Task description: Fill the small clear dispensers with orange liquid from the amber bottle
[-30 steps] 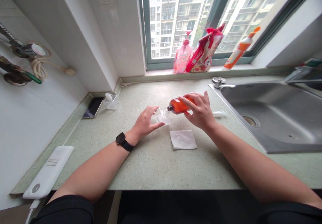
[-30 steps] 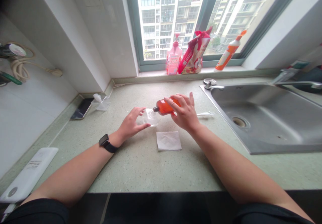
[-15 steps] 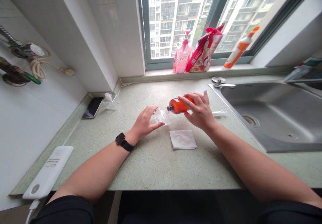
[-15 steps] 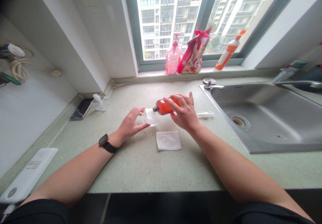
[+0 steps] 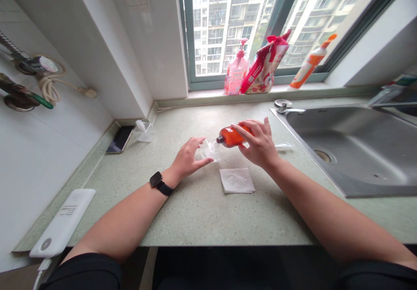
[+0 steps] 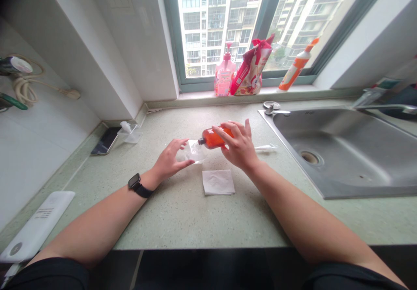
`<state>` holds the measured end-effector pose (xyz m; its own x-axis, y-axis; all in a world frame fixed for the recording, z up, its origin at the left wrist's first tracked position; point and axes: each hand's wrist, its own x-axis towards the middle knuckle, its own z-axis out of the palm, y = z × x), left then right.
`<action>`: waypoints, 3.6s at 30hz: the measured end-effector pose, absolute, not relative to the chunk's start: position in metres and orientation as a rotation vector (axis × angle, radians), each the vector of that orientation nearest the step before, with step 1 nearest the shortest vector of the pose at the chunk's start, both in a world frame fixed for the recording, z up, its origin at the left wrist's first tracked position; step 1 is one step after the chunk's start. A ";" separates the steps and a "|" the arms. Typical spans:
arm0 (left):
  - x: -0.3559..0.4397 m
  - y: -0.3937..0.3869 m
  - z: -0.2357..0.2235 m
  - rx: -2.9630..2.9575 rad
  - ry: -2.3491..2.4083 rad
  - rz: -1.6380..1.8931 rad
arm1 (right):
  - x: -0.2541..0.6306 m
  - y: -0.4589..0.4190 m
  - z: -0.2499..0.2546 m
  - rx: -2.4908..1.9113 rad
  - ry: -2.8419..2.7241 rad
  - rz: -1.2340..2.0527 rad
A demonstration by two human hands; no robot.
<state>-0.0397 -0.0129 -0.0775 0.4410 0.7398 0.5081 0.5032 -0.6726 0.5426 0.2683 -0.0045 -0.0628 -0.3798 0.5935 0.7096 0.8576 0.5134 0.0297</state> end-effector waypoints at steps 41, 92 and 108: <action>-0.040 -0.013 -0.077 2.376 1.069 1.054 | 0.267 -0.005 -0.062 -1.183 -2.106 -0.527; -0.040 -0.012 -0.079 2.387 1.046 1.085 | 0.267 -0.004 -0.064 -1.181 -2.105 -0.544; -0.040 -0.013 -0.077 2.370 1.057 1.072 | 0.268 -0.004 -0.064 -1.200 -2.122 -0.524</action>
<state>-0.0401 -0.0125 -0.0774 0.4406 0.7431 0.5037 0.4932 -0.6692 0.5558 0.2683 -0.0039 -0.0641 -0.3811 0.6095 0.6952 0.8630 0.5042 0.0310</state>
